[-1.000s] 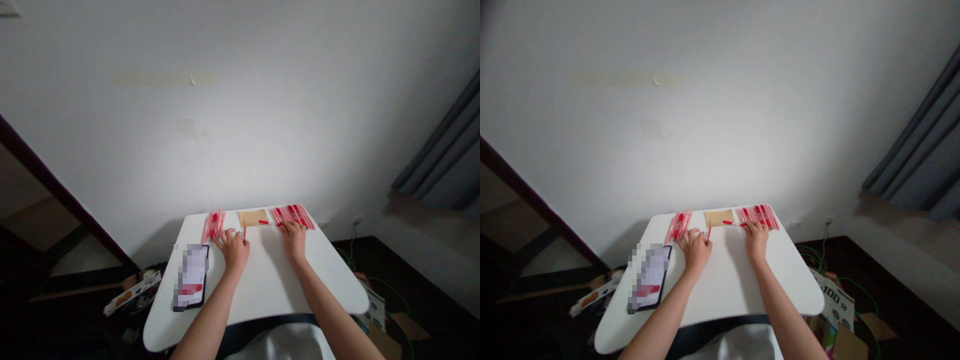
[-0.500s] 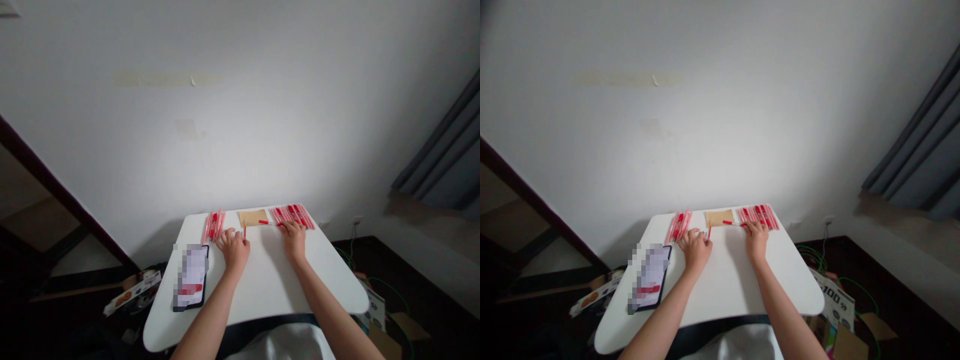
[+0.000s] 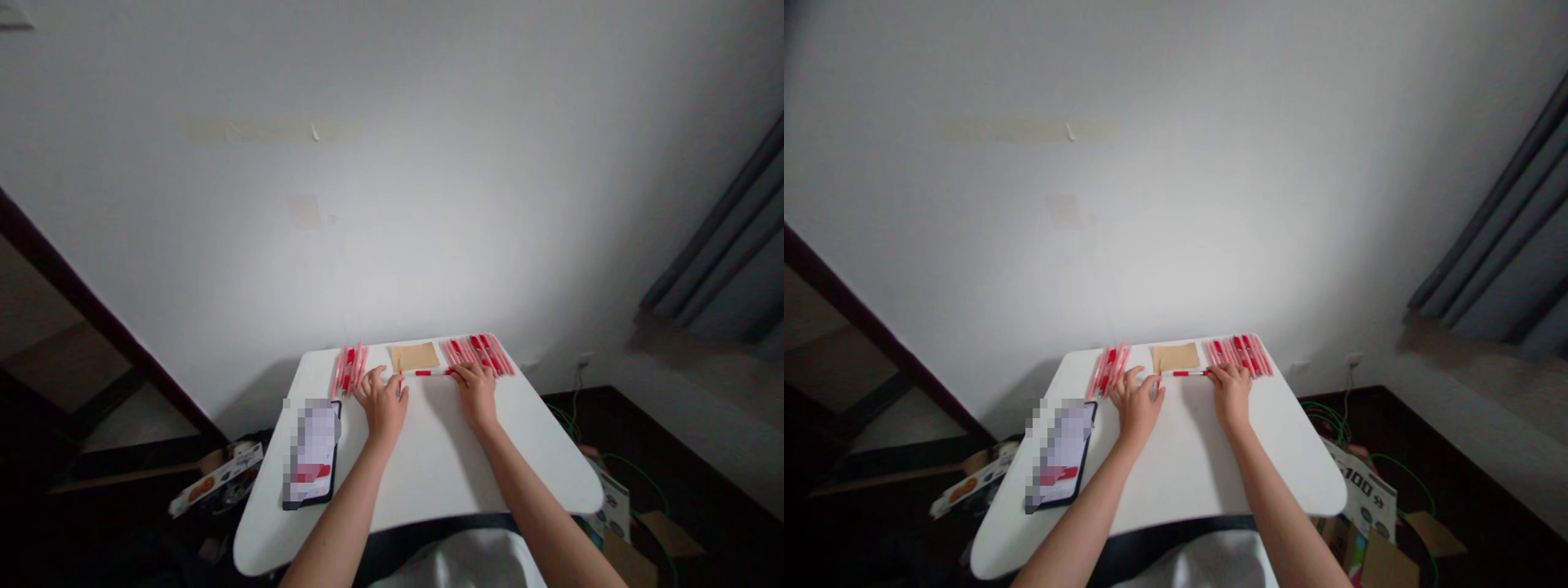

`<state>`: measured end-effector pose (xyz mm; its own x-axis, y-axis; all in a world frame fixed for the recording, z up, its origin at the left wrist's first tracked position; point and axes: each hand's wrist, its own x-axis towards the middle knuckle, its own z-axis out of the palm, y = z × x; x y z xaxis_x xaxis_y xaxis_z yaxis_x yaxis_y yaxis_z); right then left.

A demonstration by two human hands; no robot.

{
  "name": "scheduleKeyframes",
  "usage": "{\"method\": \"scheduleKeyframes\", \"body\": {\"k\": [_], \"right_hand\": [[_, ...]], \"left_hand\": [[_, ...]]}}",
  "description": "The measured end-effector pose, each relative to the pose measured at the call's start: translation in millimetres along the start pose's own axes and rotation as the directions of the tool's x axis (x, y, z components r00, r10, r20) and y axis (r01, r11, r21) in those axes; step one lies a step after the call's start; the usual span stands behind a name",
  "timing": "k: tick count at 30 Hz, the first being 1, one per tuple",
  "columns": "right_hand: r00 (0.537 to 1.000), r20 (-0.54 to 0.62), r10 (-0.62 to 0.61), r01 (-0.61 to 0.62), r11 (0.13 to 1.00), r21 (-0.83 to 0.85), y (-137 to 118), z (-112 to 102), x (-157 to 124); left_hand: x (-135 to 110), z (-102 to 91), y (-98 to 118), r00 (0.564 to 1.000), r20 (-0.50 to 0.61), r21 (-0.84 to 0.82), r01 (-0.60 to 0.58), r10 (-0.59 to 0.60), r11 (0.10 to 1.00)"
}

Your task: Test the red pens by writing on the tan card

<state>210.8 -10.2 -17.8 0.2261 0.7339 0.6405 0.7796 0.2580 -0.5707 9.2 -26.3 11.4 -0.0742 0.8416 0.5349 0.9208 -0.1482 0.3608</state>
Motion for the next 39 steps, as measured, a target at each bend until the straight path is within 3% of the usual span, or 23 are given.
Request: {"method": "scheduleKeyframes", "body": {"k": [11,24,39], "right_hand": [[0.992,0.123,-0.037,0.038,0.999,-0.008,-2.3,0.7,-2.3],[0.990,0.129,-0.058,0.054,0.998,0.032,1.8,3.2,-1.8],[1.000,-0.011,-0.020,0.021,0.999,0.025,5.4,1.7,0.0]], "left_hand": [[2.4,1.8,-0.3,0.999,0.000,-0.066,-0.040,0.040,0.997],[2.9,0.2,0.4,0.998,0.026,-0.090,-0.063,0.066,0.994],[6.1,1.7,-3.6,0.999,-0.022,-0.068,0.046,-0.048,0.997]]}}
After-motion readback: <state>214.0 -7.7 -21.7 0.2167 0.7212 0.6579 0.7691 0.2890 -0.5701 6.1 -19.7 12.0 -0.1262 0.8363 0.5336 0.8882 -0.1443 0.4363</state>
